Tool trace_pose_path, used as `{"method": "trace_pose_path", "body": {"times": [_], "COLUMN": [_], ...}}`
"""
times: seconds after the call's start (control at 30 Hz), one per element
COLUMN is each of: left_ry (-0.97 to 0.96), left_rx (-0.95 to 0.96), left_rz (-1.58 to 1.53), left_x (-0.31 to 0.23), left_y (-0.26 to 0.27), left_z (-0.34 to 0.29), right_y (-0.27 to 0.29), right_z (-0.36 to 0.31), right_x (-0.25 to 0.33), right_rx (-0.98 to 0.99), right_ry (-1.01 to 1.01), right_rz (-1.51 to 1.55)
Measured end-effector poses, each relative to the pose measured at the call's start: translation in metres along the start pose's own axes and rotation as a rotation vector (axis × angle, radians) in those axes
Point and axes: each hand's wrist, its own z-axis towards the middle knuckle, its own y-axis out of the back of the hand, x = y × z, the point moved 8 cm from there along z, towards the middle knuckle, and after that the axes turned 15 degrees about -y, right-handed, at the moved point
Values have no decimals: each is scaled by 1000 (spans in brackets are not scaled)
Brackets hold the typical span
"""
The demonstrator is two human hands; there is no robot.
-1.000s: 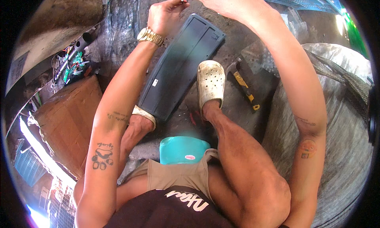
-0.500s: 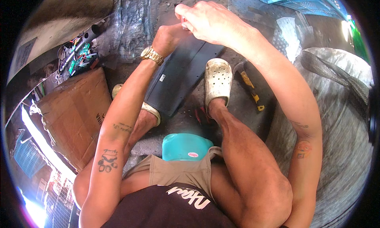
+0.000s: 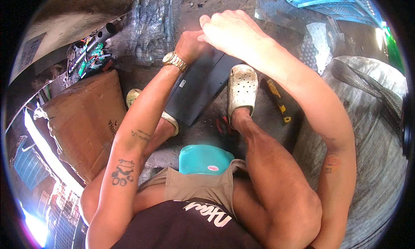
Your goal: The person sits on a small stool and uses a screwdriver to remove screws from a black plastic electronic casing. They open the casing, remove a green circuit board, and place it into a plastic bag. The person then picks up another casing and begins removing screws from it as well.
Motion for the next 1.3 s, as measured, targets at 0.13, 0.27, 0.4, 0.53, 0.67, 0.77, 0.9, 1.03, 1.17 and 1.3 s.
{"method": "trace_pose_path", "body": {"times": [0.13, 0.27, 0.4, 0.53, 0.67, 0.77, 0.9, 1.03, 1.17, 1.3], "left_ry": [-139, -119, -179, -309, -298, -304, -169, -99, -49, 182], "left_rx": [-180, -188, -199, -214, -224, -171, -266, -214, -61, 171], "left_rz": [-150, -61, 107, 82, 4, 206, 26, 86, 158, 389], "left_x": [-12, -6, -3, -7, -2, -5, -6, -13, -5, 9], "left_y": [5, 3, 8, 8, 5, 3, 17, 21, 3, -32], "left_z": [-4, -11, -9, -6, -3, 0, 3, 22, 46, 22], "right_y": [13, 10, 8, 18, 19, 37, 40, 34, 15, -64], "right_z": [-10, 0, 1, -3, 9, 5, 3, 10, 20, 13], "right_x": [21, 17, 14, 21, 10, 17, 6, -40, -107, -142], "right_rx": [-173, 0, 63, -98, 86, -32, 107, 155, -17, -120], "right_ry": [228, 159, 83, 225, 171, 246, 145, -91, -226, -485], "right_rz": [3, -63, -105, -102, -25, -29, 74, 120, 264, 298]}}
